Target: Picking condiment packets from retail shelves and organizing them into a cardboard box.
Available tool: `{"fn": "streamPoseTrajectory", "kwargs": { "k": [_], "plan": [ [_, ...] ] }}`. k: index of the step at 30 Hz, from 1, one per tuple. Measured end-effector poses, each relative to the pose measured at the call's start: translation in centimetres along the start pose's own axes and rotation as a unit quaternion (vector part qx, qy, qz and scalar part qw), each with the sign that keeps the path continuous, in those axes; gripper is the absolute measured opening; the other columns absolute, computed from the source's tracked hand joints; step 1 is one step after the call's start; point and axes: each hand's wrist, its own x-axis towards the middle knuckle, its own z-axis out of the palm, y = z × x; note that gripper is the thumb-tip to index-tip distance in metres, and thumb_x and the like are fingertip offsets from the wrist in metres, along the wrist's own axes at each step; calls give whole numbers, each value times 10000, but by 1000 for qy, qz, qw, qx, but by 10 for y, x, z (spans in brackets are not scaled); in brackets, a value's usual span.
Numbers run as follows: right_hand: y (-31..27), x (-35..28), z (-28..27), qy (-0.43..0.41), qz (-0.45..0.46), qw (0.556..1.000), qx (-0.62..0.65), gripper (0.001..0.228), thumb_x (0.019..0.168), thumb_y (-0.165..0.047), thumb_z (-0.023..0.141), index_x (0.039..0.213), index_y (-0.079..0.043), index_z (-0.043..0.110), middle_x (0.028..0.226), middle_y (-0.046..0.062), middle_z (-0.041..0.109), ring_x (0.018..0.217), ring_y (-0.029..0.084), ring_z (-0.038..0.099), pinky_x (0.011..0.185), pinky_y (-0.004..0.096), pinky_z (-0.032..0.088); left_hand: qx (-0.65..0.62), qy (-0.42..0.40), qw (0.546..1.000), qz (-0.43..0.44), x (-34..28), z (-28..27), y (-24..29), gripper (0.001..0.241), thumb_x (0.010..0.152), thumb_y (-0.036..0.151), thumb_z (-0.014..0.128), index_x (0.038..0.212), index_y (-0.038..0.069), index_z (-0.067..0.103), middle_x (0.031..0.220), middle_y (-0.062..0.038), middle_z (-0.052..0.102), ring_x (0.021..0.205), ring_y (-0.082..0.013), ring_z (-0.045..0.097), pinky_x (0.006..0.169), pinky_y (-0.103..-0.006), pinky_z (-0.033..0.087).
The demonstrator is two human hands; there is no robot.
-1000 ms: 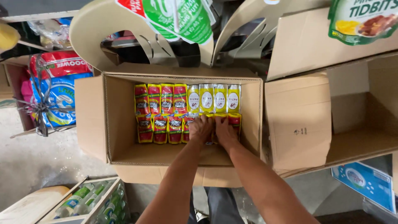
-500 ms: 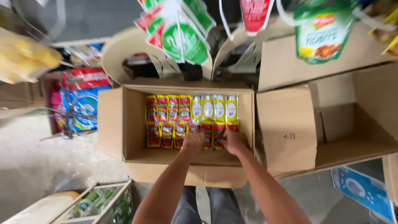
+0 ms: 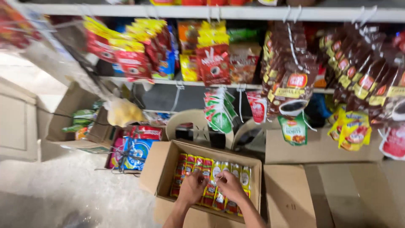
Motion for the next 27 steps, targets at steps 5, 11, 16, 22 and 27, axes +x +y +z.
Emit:
{"fn": "streamPoseTrajectory", "kwargs": {
  "k": [5, 11, 16, 22, 27],
  "plan": [
    [-89, -1, -1, -51, -65, 995, 54, 172, 945, -191, 688, 1017, -35, 672, 819, 16, 680, 638, 95, 613, 561, 278, 517, -85, 107, 991, 1, -14, -68, 47, 232, 897, 210, 719, 850, -10, 661, 710, -144, 701, 639, -240, 669, 611, -379, 541],
    [-203, -20, 9, -97, -157, 980, 75, 170, 981, -204, 658, 1002, -35, 660, 808, 12, 654, 673, 95, 611, 603, 266, 510, -167, 209, 963, 41, -30, -157, 104, 248, 922, 206, 722, 815, -10, 662, 609, -54, 629, 567, -87, 524, 524, -292, 459],
    [-285, -42, 26, -112, -211, 968, 80, 164, 986, -196, 651, 991, -32, 657, 811, 15, 655, 699, 95, 626, 624, 263, 522, -191, 240, 947, 93, -38, -228, 144, 219, 908, 198, 727, 822, 7, 664, 613, 1, 631, 560, -45, 536, 507, -248, 451],
    [-339, -49, 68, -130, -260, 952, 100, 125, 993, -162, 633, 998, -38, 653, 851, 20, 671, 729, 94, 624, 648, 257, 518, -213, 218, 940, 154, -38, -299, 142, 221, 936, 193, 720, 830, 10, 656, 607, 15, 598, 552, -25, 486, 486, -225, 399],
    [-373, -61, 122, -113, -267, 946, 142, 138, 990, -149, 635, 1015, -15, 656, 866, 31, 680, 737, 104, 631, 657, 266, 524, -224, 182, 938, 195, -38, -356, 130, 206, 937, 184, 727, 839, 22, 645, 623, 30, 613, 561, -13, 518, 488, -206, 417]
  ]
}}
